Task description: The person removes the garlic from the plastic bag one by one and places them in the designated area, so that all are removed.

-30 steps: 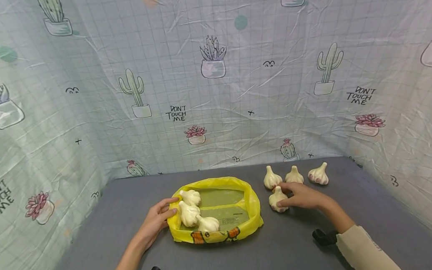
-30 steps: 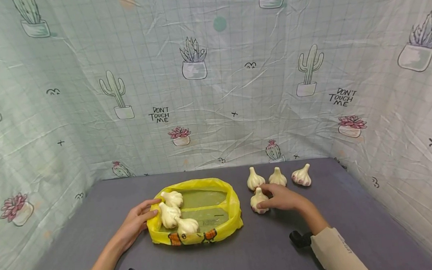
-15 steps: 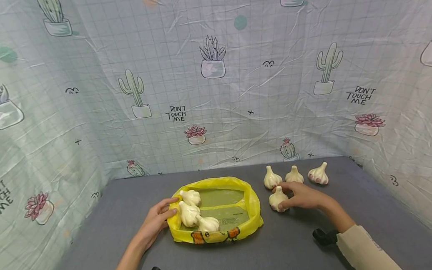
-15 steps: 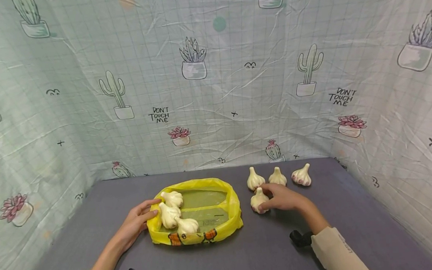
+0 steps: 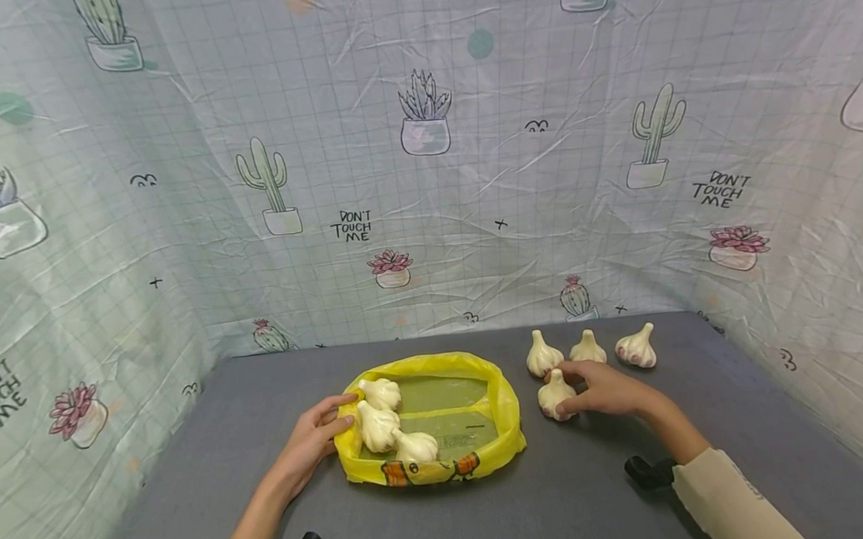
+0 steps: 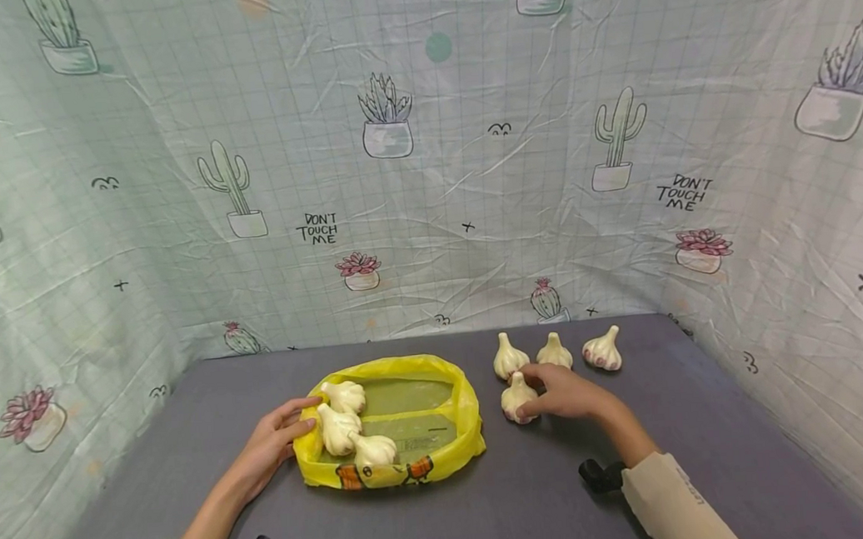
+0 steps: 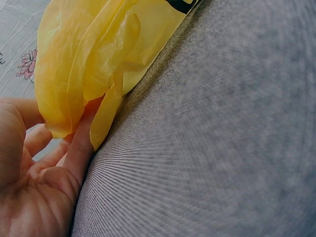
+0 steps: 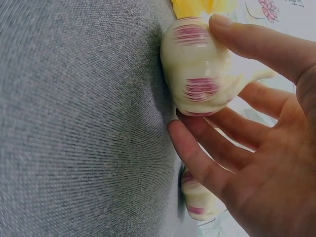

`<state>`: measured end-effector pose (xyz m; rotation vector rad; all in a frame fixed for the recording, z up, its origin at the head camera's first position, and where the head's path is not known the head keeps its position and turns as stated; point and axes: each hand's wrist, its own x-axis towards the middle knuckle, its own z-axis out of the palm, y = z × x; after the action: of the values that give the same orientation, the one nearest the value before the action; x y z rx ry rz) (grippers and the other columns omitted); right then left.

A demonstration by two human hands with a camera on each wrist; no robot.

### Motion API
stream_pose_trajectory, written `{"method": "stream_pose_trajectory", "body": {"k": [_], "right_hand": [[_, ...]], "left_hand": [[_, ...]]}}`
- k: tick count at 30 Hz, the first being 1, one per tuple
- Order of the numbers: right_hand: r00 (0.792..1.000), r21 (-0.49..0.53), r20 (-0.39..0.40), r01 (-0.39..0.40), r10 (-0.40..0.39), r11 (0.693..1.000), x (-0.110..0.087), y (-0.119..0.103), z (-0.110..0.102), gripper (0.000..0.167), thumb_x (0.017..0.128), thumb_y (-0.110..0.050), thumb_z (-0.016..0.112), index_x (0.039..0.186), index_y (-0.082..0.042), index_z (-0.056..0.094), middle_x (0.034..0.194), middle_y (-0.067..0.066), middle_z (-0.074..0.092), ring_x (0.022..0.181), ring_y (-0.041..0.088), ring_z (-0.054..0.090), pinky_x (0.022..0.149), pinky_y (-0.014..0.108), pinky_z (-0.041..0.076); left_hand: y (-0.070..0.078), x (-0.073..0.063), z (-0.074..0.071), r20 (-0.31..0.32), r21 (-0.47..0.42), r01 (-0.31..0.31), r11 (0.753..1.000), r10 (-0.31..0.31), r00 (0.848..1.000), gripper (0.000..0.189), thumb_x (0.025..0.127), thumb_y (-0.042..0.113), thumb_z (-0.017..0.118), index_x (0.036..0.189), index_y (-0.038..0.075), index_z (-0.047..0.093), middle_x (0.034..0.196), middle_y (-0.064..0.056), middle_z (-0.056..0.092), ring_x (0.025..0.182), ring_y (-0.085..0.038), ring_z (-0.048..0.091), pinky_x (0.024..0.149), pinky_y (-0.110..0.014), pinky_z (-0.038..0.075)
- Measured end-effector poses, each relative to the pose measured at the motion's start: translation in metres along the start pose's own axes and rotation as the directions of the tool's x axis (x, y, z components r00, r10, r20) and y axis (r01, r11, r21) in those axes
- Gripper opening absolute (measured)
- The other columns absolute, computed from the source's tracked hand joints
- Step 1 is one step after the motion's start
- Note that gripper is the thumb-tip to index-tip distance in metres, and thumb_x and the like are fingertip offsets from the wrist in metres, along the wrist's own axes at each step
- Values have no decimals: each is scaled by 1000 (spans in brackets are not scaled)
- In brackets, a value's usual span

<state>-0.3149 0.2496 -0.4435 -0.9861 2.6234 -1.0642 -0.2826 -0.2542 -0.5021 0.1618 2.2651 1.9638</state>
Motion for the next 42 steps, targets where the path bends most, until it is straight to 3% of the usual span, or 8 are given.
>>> {"method": "stream_pose_trajectory", "body": {"k": [10,23,37,42], "right_hand": [[1000,23,4,-8,8,1000,-1,-2,1,33,89,-21,81,92,-4,53,78,6,42,68,11,40,60,25,32],[1000,54,28,-14,13,998,-2,-1,1,37,89,-21,80,118,-6,62,84,2,52,73,11,48,63,24,39],[999,47,39,-7,5,999,-3,1,1,40,93,-21,77,125,-3,63,105,7,66,88,10,56,76,27,49],[1000,44,27,6,-7,999,-3,0,0,38,93,-21,78,124,-4,63,95,4,61,83,9,53,70,26,45]], "left_hand": [[1,-2,0,-5,16,3,1000,-2,1000,54,103,30,64,151,9,50,153,-21,52,125,-25,63,96,-39,58],[0,-1,0,-2,13,2,1000,-2,1000,55,103,30,65,151,9,50,153,-22,52,123,-24,64,94,-40,59],[0,-2,0,-3,14,4,1000,-4,1000,53,103,29,64,151,10,50,156,-21,49,128,-27,61,95,-40,59],[0,-2,0,1,11,0,1000,0,1000,54,103,29,64,151,9,50,155,-22,50,126,-26,62,95,-40,59]]}}
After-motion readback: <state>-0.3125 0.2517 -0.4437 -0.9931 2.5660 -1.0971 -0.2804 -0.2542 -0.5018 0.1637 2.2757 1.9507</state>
